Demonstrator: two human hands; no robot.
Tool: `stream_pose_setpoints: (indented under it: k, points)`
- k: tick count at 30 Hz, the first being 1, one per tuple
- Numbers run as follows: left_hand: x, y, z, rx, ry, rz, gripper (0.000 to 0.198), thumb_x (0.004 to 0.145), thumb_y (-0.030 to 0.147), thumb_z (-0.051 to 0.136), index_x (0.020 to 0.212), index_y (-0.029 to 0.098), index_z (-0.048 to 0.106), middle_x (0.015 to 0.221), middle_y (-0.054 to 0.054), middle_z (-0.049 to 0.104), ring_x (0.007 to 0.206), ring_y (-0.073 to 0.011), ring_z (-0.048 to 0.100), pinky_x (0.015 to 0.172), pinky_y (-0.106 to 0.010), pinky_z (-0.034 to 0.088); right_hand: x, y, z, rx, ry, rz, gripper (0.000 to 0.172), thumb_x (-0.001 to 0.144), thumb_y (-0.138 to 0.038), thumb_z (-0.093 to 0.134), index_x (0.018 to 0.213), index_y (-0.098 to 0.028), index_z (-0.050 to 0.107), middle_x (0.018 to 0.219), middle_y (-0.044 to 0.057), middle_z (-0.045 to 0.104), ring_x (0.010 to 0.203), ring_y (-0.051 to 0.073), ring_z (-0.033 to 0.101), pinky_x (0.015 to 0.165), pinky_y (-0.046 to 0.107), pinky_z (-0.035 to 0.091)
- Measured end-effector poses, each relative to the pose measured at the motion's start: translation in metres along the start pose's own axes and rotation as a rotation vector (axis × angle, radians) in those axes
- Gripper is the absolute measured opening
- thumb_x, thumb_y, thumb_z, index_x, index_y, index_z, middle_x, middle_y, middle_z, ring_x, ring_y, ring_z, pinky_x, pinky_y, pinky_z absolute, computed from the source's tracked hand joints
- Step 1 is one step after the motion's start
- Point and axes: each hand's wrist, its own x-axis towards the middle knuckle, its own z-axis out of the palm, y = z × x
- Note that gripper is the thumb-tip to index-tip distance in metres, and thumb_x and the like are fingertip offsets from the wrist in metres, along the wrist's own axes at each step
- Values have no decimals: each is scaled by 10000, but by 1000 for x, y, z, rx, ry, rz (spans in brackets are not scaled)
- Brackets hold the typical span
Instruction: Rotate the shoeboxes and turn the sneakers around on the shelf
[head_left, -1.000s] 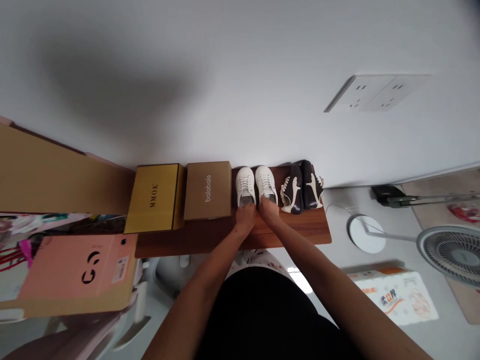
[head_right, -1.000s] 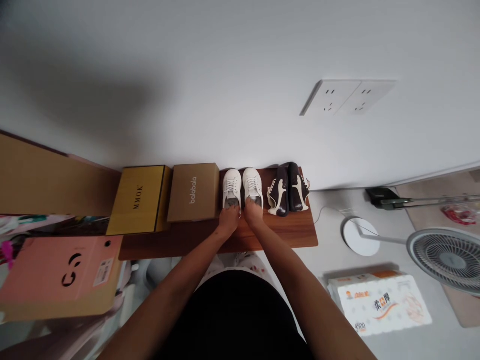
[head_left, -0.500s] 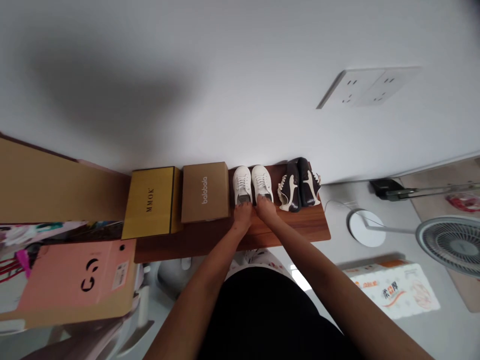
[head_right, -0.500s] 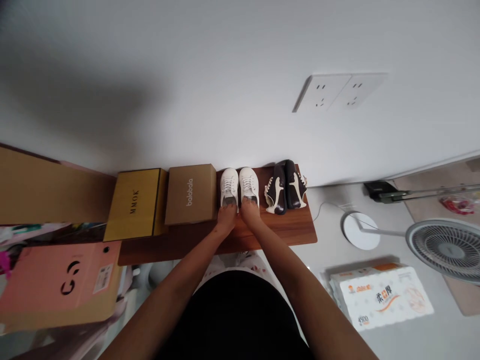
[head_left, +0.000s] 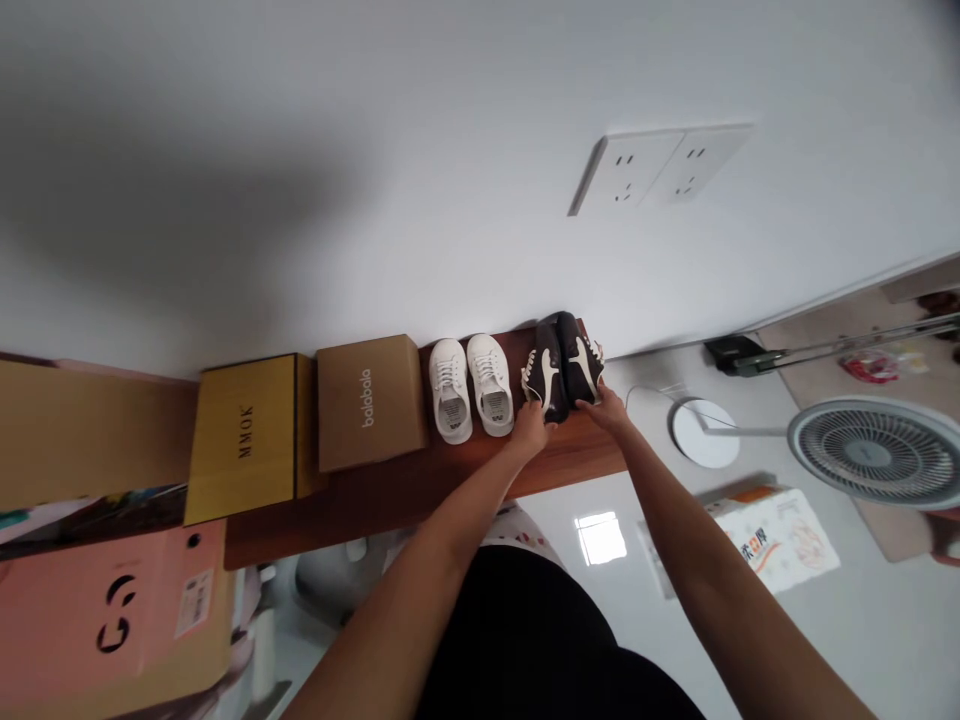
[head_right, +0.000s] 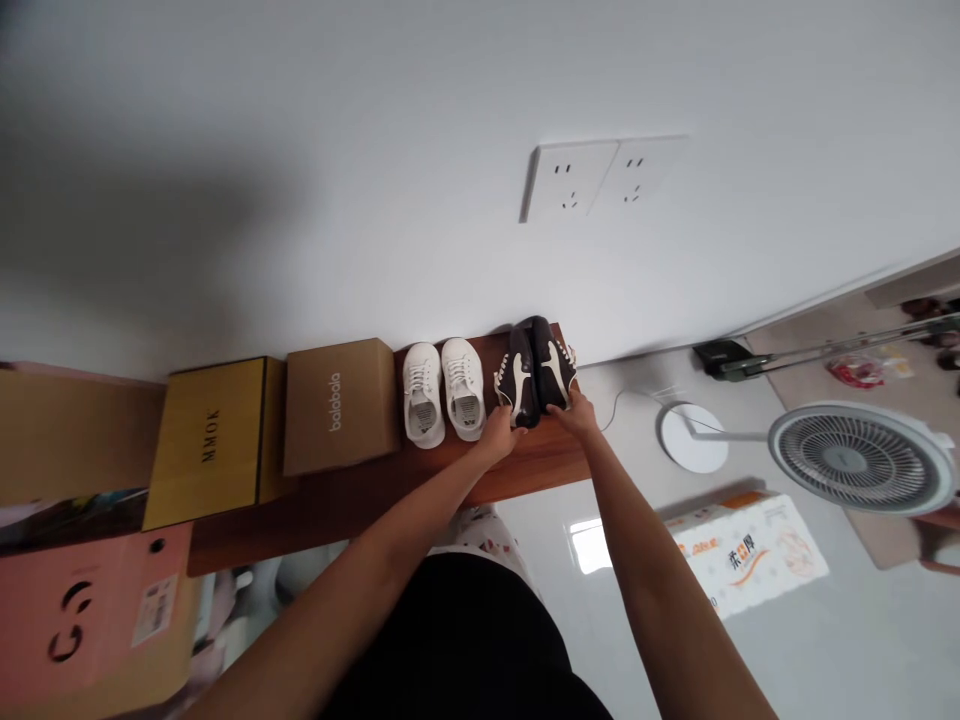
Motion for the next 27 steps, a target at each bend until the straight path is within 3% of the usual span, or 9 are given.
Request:
stream_pose_setpoints:
  k: [2,5,10,14,18,27]
  points:
    - [11,4,1,33,-49,-34,383,829,268,744,1160,132,607,1228,-187,667,1184,-279,633,965,-339,470,10,4,0,128,-102,12,383,824,-389,668,1126,-155,658,967,86,735,903,237,678,794,318,508]
    - [17,7,-4,67,-84,-12,274,866,308,709,1083,161,629,1149,-160,708,1119,-275,668,904,-323,483,13,5,-5,183,-102,-5,326,817,-395,679,1068,-188,664,903,39,733,853,211,669,763,291,498]
    - [13,21,-17,243,-115,128,251,938,335,603,1136,182,624,1112,-156,724,1116,-284,676,918,-351,487,3,4,-22,-159,-19,-117,239,818,-434,706,905,-216,658,869,69,717,864,246,643,730,296,445]
    - [16,42,-22,387,-144,131,337,944,310,583,1234,139,598,1076,-201,723,1106,-306,684,930,-381,496,-6,-6,-31,-358,-36,-218,211,821,-410,723,890,-222,654,930,101,729,921,267,644,791,320,417]
    - [23,55,-21,432,-151,98,354,920,235,598,1239,83,618,1052,-244,720,1124,-334,678,960,-402,497,-9,-19,-32,-431,-39,-250,182,847,-356,700,931,-199,663,978,128,737,971,273,638,862,335,396]
    - [36,62,-16,457,-144,94,350,902,91,528,1223,68,666,1063,-254,720,1112,-331,688,955,-454,530,-1,-32,-22,-446,-72,-293,194,885,-293,634,995,-145,693,1052,179,733,1032,292,624,914,349,377]
